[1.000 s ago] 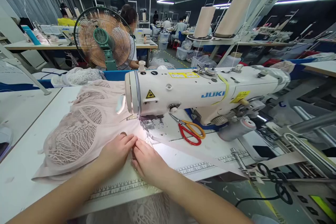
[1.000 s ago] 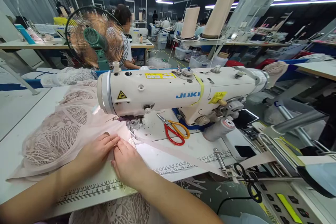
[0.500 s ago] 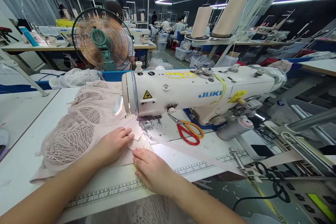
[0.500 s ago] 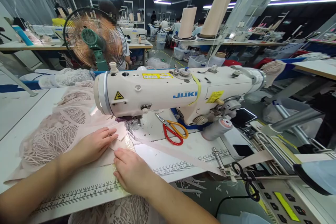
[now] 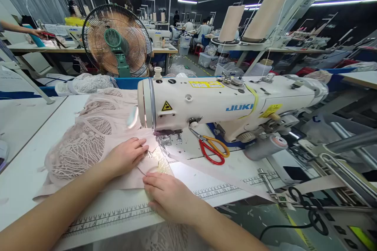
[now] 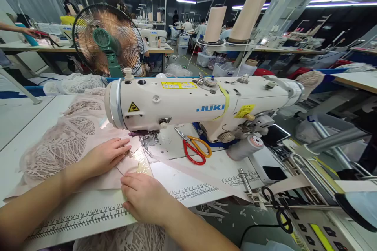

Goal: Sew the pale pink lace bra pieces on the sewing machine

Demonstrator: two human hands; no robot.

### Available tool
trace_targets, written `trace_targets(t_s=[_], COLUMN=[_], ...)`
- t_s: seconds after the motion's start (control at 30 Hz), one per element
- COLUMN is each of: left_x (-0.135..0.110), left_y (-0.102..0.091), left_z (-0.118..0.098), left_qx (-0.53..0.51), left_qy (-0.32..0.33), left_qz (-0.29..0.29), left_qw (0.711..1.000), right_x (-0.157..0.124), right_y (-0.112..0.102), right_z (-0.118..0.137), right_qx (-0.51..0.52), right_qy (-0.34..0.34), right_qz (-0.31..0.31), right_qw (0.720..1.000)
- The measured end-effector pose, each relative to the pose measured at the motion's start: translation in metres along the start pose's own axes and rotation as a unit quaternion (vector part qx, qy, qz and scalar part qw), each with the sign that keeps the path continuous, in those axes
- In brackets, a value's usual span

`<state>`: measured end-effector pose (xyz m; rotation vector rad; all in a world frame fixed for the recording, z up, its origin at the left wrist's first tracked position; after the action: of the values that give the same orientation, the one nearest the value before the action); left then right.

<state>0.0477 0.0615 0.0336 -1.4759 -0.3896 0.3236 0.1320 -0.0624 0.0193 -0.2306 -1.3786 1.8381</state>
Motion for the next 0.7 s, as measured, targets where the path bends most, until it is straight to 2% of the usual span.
trace_targets(t_s=[0.23,0.53,0.6,0.7], left_x=[0.007,0.015,0.010,-0.015], left_y=[0.006,0.009,0.005,-0.002], left_z=[0.012,0.028,0.029,0.032], left_qx=[0.014,0.015,0.012,0.001], left_qy=[-0.023,-0.057,-0.064,-0.075], left_qz=[0.036,0.052,0.048,0.034], left_qw=[0.999,0.997,0.997,0.997], right_x=[0.000,0.003,0.003,-0.001], right_y=[-0.001,-0.001,-0.002,-0.006], right_z=[0.001,0.002,0.001,-0.007], right_qx=[0.001,-0.007,-0.021,-0.075], right_qy=[-0.001,-0.017,0.010,0.116], right_qz=[0.001,-0.015,-0.005,0.038], right_qw=[1.000,1.000,1.000,0.990])
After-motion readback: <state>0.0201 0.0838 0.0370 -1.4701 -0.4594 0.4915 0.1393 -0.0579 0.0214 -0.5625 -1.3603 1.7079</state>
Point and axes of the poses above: each hand's wrist, its own x-axis towards the middle knuckle, its own y-axis out of the palm, z = x × y, the point moved 7 cm from there along x, towards the middle knuckle, and after that the axes turned 8 degrees about z, right-handed, at the moved point
